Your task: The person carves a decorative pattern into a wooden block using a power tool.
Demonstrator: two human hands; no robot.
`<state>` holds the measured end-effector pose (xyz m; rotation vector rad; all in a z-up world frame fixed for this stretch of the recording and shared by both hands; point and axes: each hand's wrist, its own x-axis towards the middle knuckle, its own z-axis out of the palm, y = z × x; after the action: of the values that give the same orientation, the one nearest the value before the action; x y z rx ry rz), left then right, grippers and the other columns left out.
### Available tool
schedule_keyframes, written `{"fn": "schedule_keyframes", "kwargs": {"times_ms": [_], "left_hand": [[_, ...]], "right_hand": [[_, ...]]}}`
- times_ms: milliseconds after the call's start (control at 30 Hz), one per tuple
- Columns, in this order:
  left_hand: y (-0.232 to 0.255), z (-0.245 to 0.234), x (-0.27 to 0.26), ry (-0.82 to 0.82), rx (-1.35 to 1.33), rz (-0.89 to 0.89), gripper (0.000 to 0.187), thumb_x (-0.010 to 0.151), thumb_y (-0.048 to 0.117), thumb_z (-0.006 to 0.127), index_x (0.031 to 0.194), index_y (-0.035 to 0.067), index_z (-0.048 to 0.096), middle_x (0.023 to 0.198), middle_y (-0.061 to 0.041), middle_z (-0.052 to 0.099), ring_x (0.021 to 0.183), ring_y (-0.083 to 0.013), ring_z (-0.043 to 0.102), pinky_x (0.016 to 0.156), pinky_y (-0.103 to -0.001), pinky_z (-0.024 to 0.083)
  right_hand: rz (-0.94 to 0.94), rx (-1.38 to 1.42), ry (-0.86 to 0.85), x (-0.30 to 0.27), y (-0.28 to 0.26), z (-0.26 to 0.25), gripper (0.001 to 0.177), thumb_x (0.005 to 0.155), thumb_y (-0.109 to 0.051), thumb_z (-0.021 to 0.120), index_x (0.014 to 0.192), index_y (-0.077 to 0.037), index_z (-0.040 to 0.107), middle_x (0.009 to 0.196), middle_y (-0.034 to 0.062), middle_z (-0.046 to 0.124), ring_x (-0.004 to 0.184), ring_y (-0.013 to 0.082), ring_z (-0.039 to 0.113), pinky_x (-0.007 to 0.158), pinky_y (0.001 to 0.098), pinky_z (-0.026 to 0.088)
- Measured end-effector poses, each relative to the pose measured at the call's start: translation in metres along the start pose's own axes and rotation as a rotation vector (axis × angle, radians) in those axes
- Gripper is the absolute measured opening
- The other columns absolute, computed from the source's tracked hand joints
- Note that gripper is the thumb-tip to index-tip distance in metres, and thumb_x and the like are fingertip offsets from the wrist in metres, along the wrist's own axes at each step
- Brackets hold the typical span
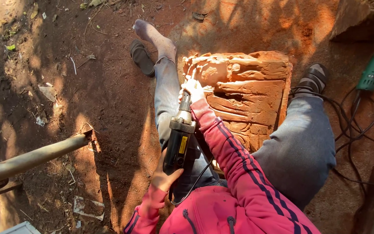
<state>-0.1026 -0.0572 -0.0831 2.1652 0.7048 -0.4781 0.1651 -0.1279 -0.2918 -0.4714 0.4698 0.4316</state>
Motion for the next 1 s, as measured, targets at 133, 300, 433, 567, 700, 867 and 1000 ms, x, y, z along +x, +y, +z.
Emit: {"fn": "schedule_keyframes", "kwargs": {"times_ms": [133,300,433,567,700,867,1000], "left_hand": [[-0.03,0.013,0.012,-0.063,-0.216,-0.254,0.1,0.07,0.027,0.087,0.157,0.034,0.04,0.151,0.002,0.061,0.139,-0.0087,0.053,0.121,-0.022,0.033],[-0.045,0.017,0.021,-0.069,-0.234,-0.146,0.099,0.071,0.022,0.088,0.156,0.033,0.04,0.14,0.0,0.069,0.127,-0.0079,0.062,0.114,-0.02,0.04],[-0.045,0.018,0.023,-0.066,-0.277,-0.019,0.099,0.072,0.021,0.088,0.157,0.023,0.039,0.151,-0.002,0.059,0.136,-0.0102,0.054,0.119,-0.023,0.034],[-0.022,0.007,0.022,-0.137,-0.313,-0.007,0.094,0.076,0.019,0.084,0.157,0.024,0.037,0.153,-0.003,0.057,0.139,-0.0114,0.052,0.121,-0.025,0.03],[-0.029,0.008,0.028,-0.161,-0.361,-0.003,0.097,0.074,0.015,0.086,0.157,0.022,0.037,0.151,-0.003,0.058,0.135,-0.0106,0.055,0.119,-0.024,0.035],[-0.056,0.02,0.031,-0.086,-0.331,0.072,0.096,0.072,0.017,0.088,0.156,0.02,0.04,0.152,-0.005,0.057,0.138,-0.0122,0.052,0.12,-0.025,0.033],[-0.06,0.025,0.025,-0.027,-0.329,0.124,0.092,0.071,0.017,0.088,0.153,0.017,0.046,0.151,-0.007,0.058,0.139,-0.0154,0.052,0.121,-0.029,0.033]], "right_hand": [[-0.014,0.015,-0.023,-0.006,0.005,0.0,0.026,0.09,-0.005,0.07,0.106,-0.013,0.052,0.07,0.0155,0.059,0.045,0.0269,0.059,0.039,0.0405,0.053],[0.027,0.036,0.002,0.0,0.003,-0.002,0.029,0.088,-0.001,0.069,0.106,-0.014,0.05,0.068,0.0165,0.058,0.045,0.0283,0.059,0.039,0.0417,0.052],[0.021,0.01,0.011,-0.009,-0.009,0.006,0.037,0.089,-0.003,0.068,0.119,-0.017,0.053,0.068,0.0161,0.06,0.045,0.0265,0.059,0.039,0.0397,0.052],[-0.057,-0.062,-0.007,-0.006,-0.014,0.003,0.028,0.088,-0.006,0.07,0.108,-0.013,0.052,0.07,0.0167,0.06,0.046,0.0245,0.059,0.041,0.0374,0.055],[-0.068,-0.054,0.041,-0.012,-0.02,0.005,0.041,0.092,-0.011,0.066,0.129,-0.017,0.051,0.077,0.0132,0.061,0.05,0.023,0.06,0.042,0.0378,0.055],[-0.038,-0.087,0.048,-0.009,-0.018,-0.003,0.049,0.088,-0.009,0.067,0.133,-0.015,0.049,0.071,0.0153,0.061,0.048,0.0256,0.061,0.042,0.0406,0.055],[-0.059,-0.098,-0.015,-0.007,-0.009,-0.007,0.047,0.089,-0.007,0.069,0.131,-0.015,0.05,0.075,0.0178,0.061,0.049,0.0258,0.061,0.04,0.0416,0.055]]}}
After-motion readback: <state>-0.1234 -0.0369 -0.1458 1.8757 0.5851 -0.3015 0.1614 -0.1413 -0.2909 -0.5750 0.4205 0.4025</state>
